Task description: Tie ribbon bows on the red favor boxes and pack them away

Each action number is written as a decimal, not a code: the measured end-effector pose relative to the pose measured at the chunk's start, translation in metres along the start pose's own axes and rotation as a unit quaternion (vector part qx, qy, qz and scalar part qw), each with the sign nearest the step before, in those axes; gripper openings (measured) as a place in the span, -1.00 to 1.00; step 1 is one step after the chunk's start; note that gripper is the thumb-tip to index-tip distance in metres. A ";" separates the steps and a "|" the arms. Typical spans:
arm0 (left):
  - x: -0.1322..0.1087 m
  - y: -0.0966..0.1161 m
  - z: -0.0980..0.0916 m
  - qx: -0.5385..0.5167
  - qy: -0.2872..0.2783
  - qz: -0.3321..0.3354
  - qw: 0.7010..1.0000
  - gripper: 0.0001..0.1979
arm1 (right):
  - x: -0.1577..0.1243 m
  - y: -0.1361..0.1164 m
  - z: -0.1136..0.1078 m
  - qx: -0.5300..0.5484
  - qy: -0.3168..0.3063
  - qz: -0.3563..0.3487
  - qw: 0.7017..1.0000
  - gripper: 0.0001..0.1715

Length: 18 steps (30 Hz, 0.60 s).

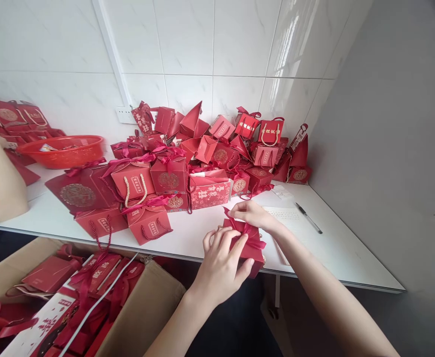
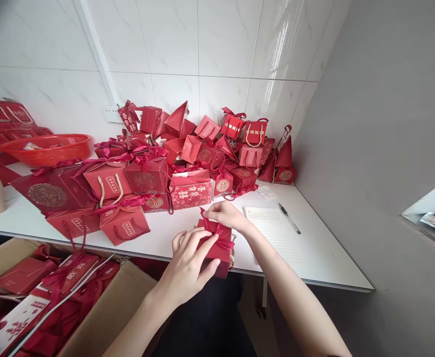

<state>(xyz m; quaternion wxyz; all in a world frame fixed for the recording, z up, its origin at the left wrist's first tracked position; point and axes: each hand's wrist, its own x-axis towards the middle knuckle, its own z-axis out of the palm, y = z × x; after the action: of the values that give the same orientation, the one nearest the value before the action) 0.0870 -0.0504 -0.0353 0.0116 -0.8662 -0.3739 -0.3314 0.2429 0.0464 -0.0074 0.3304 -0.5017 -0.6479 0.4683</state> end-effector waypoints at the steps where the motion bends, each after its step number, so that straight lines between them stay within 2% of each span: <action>1: 0.000 0.000 0.000 -0.002 -0.002 -0.001 1.000 -0.64 | 0.001 0.001 0.001 0.010 0.000 0.004 1.000 -0.75; 13: 0.001 0.000 0.000 -0.011 -0.012 -0.005 1.000 -0.64 | -0.011 0.016 -0.001 0.132 0.023 0.093 0.987 -0.78; 18: -0.001 -0.013 -0.003 0.022 -0.023 0.025 0.999 -0.58 | -0.019 0.026 -0.004 0.183 0.012 0.118 0.976 -0.80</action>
<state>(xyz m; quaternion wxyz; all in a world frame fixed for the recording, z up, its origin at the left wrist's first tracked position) 0.0757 -0.0424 -0.0367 0.0306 -0.8823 -0.3593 -0.3025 0.2603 0.0305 -0.0299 0.3667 -0.5115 -0.4836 0.6083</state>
